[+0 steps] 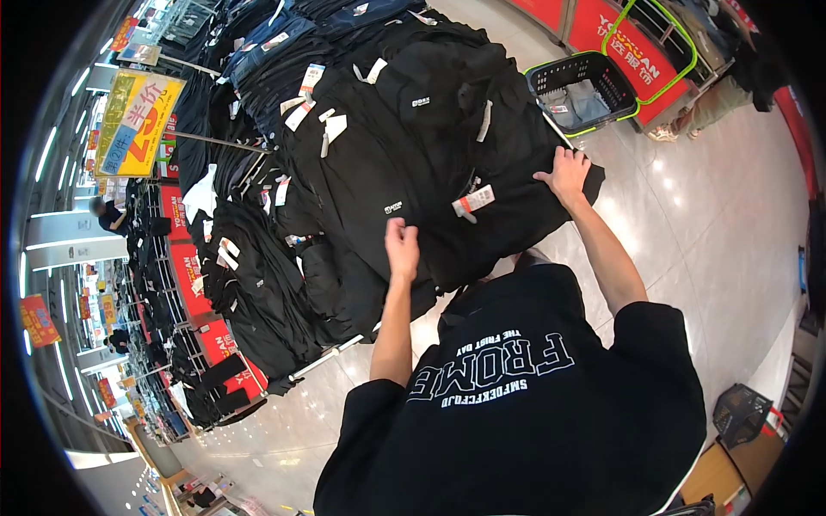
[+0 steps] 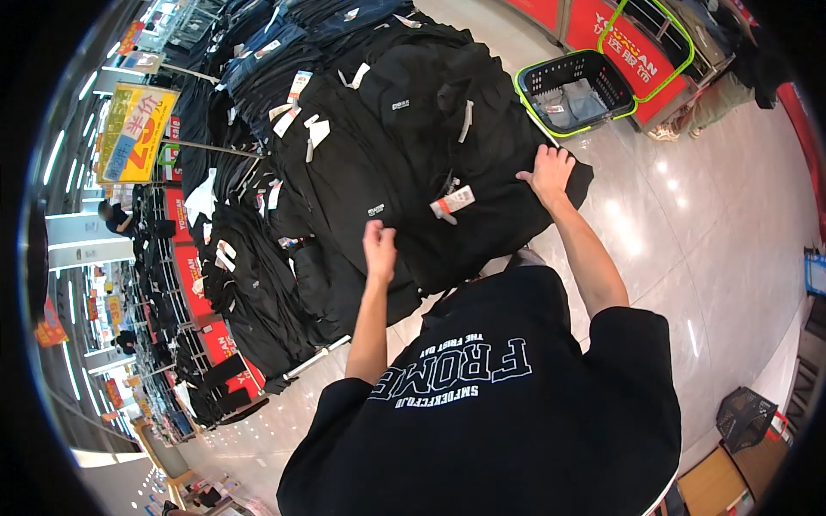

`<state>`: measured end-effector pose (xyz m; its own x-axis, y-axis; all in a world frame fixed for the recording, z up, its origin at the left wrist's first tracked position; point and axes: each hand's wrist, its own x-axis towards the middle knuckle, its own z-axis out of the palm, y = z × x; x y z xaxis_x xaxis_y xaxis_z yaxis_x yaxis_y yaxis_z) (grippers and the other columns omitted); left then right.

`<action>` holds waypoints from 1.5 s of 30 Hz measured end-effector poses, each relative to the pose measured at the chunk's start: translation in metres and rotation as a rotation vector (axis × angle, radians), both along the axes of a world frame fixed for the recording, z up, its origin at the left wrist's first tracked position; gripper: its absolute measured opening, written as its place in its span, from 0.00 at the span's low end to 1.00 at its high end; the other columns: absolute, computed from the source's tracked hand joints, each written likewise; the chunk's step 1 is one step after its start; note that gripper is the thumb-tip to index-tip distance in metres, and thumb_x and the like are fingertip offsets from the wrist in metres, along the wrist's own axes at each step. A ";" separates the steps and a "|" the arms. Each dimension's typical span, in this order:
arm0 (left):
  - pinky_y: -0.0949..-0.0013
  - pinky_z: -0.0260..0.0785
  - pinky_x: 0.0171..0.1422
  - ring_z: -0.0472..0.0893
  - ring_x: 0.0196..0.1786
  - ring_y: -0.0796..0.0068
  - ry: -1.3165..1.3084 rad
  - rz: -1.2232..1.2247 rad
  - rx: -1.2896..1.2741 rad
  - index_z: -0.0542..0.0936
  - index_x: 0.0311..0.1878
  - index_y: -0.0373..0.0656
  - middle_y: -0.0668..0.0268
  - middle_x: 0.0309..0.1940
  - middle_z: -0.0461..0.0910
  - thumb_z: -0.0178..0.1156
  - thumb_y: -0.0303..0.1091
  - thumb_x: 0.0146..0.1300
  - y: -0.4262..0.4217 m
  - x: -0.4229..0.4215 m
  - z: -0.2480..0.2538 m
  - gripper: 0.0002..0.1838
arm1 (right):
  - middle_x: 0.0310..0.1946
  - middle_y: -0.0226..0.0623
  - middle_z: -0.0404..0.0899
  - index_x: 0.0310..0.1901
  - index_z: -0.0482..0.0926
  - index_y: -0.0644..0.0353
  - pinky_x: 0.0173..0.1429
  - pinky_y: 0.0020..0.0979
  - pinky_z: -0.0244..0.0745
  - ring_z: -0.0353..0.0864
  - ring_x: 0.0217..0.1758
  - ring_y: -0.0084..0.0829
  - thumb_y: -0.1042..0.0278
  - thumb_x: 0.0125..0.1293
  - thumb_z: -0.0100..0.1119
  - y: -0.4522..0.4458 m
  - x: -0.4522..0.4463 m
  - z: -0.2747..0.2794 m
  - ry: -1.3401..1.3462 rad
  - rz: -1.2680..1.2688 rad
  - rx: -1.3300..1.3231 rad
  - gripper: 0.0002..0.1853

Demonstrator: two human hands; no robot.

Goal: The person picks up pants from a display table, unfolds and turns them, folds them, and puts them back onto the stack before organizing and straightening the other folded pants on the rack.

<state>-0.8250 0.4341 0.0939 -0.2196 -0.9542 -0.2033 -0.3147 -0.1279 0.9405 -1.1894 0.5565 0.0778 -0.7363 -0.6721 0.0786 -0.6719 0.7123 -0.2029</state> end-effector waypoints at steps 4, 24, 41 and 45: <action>0.79 0.59 0.39 0.65 0.34 0.88 0.176 0.138 -0.156 0.74 0.44 0.44 0.78 0.30 0.67 0.57 0.21 0.64 -0.038 0.012 0.046 0.08 | 0.39 0.36 0.84 0.35 0.84 0.52 0.56 0.47 0.65 0.76 0.52 0.43 0.48 0.48 0.78 0.000 0.009 0.007 -0.057 0.269 -0.071 0.20; 0.76 0.67 0.50 0.75 0.43 0.81 0.348 0.312 -0.259 0.73 0.47 0.40 0.69 0.37 0.78 0.60 0.21 0.68 -0.081 0.138 0.091 0.09 | 0.35 0.17 0.70 0.39 0.77 0.56 0.44 0.21 0.61 0.64 0.39 0.14 0.60 0.72 0.61 -0.103 0.074 0.126 -1.479 0.783 -0.715 0.09; 0.61 0.67 0.69 0.74 0.62 0.60 0.945 0.407 0.049 0.67 0.68 0.40 0.55 0.61 0.73 0.48 0.48 0.66 0.087 0.107 0.160 0.31 | 0.47 0.45 0.69 0.43 0.77 0.62 0.38 0.33 0.82 0.76 0.48 0.40 0.71 0.60 0.59 -0.006 0.320 0.227 -0.568 1.468 -0.822 0.10; 0.57 0.63 0.75 0.72 0.69 0.53 0.858 0.413 -0.118 0.63 0.75 0.38 0.49 0.69 0.70 0.45 0.57 0.64 0.086 0.128 0.158 0.42 | 0.48 0.45 0.73 0.38 0.77 0.63 0.38 0.36 0.82 0.81 0.42 0.40 0.70 0.63 0.60 -0.016 0.311 0.234 -0.883 1.611 -0.858 0.06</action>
